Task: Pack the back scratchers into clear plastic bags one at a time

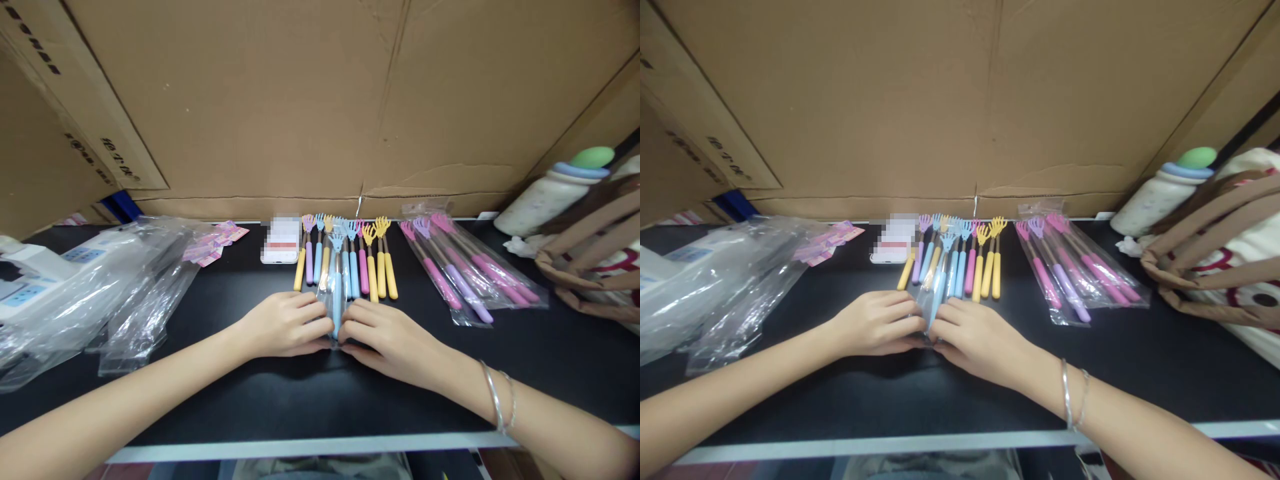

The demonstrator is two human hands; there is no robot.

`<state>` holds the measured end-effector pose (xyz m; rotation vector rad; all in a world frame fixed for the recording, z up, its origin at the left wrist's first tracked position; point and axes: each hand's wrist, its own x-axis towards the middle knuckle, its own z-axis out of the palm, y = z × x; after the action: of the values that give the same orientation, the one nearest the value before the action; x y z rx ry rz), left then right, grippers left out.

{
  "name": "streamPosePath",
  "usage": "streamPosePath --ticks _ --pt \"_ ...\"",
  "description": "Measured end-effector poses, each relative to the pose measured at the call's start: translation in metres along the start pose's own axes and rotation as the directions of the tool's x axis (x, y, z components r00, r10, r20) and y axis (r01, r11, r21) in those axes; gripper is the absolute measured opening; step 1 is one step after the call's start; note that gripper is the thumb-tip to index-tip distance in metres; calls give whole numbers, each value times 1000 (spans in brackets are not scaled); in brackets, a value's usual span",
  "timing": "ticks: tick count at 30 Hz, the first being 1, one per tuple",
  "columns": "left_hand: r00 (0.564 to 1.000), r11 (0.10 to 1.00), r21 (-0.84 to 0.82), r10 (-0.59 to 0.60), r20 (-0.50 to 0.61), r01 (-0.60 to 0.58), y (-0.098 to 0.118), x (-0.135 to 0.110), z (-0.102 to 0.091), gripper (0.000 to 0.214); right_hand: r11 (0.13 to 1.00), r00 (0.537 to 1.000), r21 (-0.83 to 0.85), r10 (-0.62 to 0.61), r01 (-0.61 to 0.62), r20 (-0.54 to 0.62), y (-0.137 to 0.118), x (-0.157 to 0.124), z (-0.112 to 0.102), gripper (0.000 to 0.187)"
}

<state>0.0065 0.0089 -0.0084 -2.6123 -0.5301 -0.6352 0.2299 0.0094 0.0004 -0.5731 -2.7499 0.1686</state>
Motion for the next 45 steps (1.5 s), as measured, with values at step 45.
streamPosePath --ticks 45 --pt "784 525 -592 -507 359 611 -1 0 6 14 910 944 306 319 -280 -84 9 4 11 11"
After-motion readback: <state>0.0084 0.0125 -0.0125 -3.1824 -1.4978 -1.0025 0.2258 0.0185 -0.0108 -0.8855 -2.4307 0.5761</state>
